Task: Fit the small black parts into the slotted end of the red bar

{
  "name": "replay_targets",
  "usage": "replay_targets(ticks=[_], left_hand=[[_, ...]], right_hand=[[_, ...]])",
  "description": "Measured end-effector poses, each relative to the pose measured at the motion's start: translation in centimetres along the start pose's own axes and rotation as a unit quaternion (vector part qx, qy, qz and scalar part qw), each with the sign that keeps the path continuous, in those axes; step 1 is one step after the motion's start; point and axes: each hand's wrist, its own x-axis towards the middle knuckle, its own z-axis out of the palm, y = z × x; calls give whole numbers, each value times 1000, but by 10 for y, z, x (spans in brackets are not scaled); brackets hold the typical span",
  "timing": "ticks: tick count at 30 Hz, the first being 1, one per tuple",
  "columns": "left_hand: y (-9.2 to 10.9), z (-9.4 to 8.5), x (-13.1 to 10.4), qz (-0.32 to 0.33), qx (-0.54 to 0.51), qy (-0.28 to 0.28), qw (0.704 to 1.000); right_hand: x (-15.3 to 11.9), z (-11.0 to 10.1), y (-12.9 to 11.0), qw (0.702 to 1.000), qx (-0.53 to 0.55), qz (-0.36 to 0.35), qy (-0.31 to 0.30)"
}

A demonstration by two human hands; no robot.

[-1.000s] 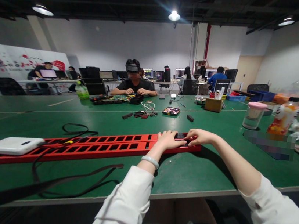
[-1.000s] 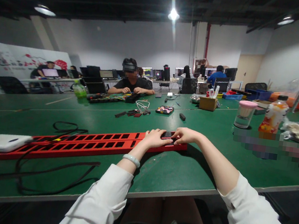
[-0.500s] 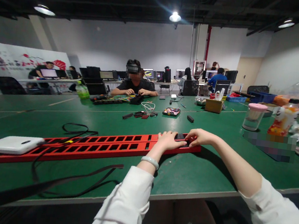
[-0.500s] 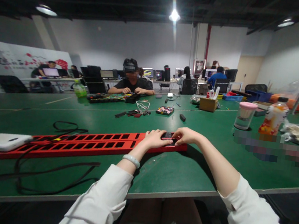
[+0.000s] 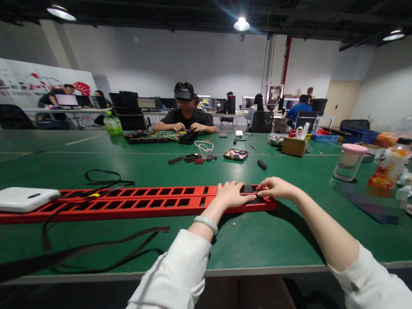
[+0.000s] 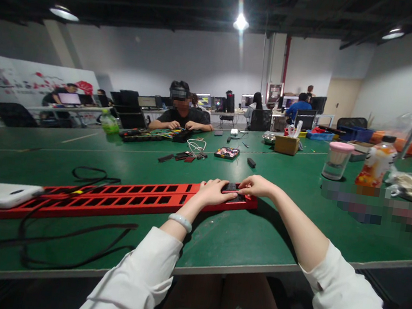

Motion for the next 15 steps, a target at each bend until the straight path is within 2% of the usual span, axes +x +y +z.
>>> replay_targets(ticks=[4, 7, 11, 15], left_hand=[[-9, 7, 8, -3, -14, 36, 999], [-17, 11, 15, -32, -14, 66, 997], [-22, 12, 19, -64, -24, 119, 990], [-22, 12, 18, -75, -28, 145, 986]], right_hand=[[6, 12, -10, 995, -26, 37, 93], [12, 24, -25, 988, -69, 55, 125], [23, 34, -53, 973, -147, 135, 114], [38, 36, -79, 962, -171, 200, 77]])
